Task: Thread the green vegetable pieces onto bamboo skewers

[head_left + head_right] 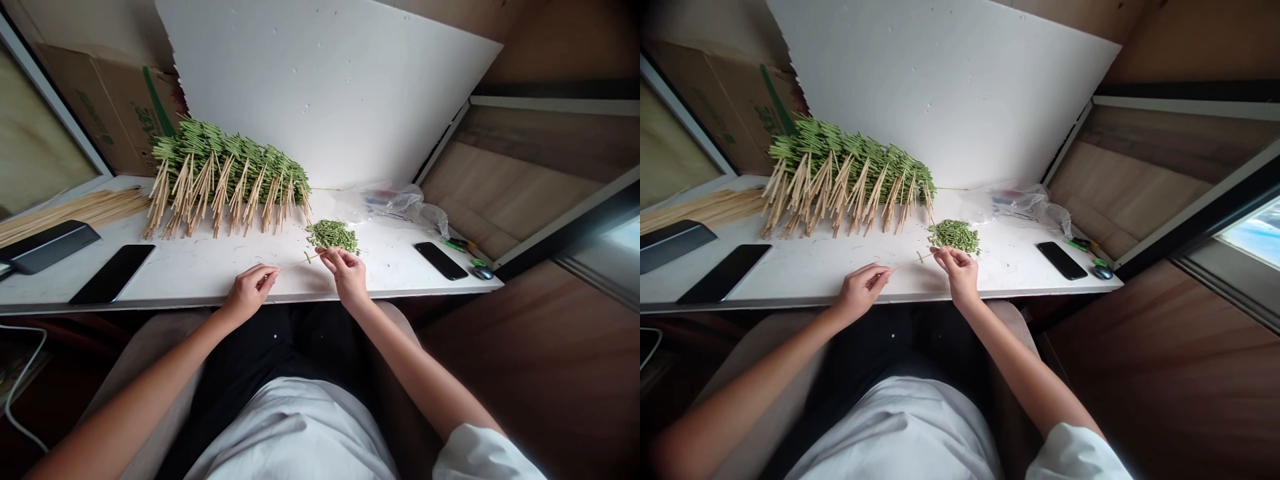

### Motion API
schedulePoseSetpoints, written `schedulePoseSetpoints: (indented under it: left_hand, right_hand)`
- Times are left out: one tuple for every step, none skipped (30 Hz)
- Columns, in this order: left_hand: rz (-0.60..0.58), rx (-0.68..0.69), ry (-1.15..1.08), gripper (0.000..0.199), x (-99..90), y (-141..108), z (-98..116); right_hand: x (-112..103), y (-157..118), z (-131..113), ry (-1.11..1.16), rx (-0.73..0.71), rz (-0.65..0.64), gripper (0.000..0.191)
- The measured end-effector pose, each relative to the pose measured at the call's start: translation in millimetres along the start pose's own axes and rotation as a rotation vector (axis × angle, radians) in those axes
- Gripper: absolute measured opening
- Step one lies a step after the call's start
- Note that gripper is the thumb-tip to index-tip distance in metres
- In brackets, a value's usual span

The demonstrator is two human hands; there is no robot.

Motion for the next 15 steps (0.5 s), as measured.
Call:
schedulePoseSetpoints:
  left_hand:
    - [0.016,0.007,0.004,0.020,-1.2,0,1]
    - [0.030,0.016,0.009,0.019,-2.1,-1,2]
    - [0.042,0.026,0.012,0.018,-2.8,-2,3]
    - [0.045,0.033,0.014,0.017,-2.7,-2,3]
    - [0.044,0.038,0.014,0.017,-2.3,-3,3]
    - [0.041,0.040,0.011,0.017,-1.7,-3,3]
    - [0.035,0.040,0.010,0.016,-0.9,-4,2]
    - [0.030,0.039,0.008,0.016,-0.3,-4,1]
    - [0.024,0.039,0.009,0.017,0.2,-5,0]
    - [0.019,0.038,0.011,0.017,0.7,-5,-1]
    - [0.016,0.038,0.013,0.017,1.0,-5,-2]
    - [0.013,0.038,0.014,0.018,1.1,-6,-4]
    - [0.012,0.037,0.014,0.019,1.1,-6,-5]
    - [0.013,0.035,0.013,0.019,0.9,-6,-6]
    - [0.016,0.034,0.011,0.020,0.4,-7,-6]
  right_hand:
    - [0,-1,1,0.002,0.008,0.009,0.035]
    - [-1,-1,2,0.006,0.017,0.021,0.035]
    - [0,-3,3,0.011,0.025,0.030,0.036]
    - [1,-4,5,0.015,0.034,0.034,0.036]
    - [2,-6,6,0.019,0.043,0.032,0.036]
    - [5,-7,8,0.021,0.054,0.025,0.036]
    - [7,-9,10,0.021,0.065,0.014,0.036]
    - [10,-10,11,0.020,0.071,0.001,0.036]
    - [13,-11,12,0.020,0.070,-0.010,0.036]
    - [15,-11,12,0.020,0.065,-0.022,0.036]
    - [17,-11,12,0.023,0.056,-0.032,0.036]
    - [18,-11,12,0.030,0.047,-0.040,0.036]
    - [19,-10,12,0.037,0.042,-0.045,0.037]
    - [20,-10,13,0.042,0.041,-0.048,0.037]
    - [20,-10,13,0.042,0.043,-0.049,0.037]
Point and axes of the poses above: each hand's wrist, its own y-axis towards the middle knuckle, its own x-axis out of the palm, z = x × y, the point moved 10 cm from there along y, towards the middle knuckle, and after that the axes turned 10 degrees about -y, right-handed, at the moved point
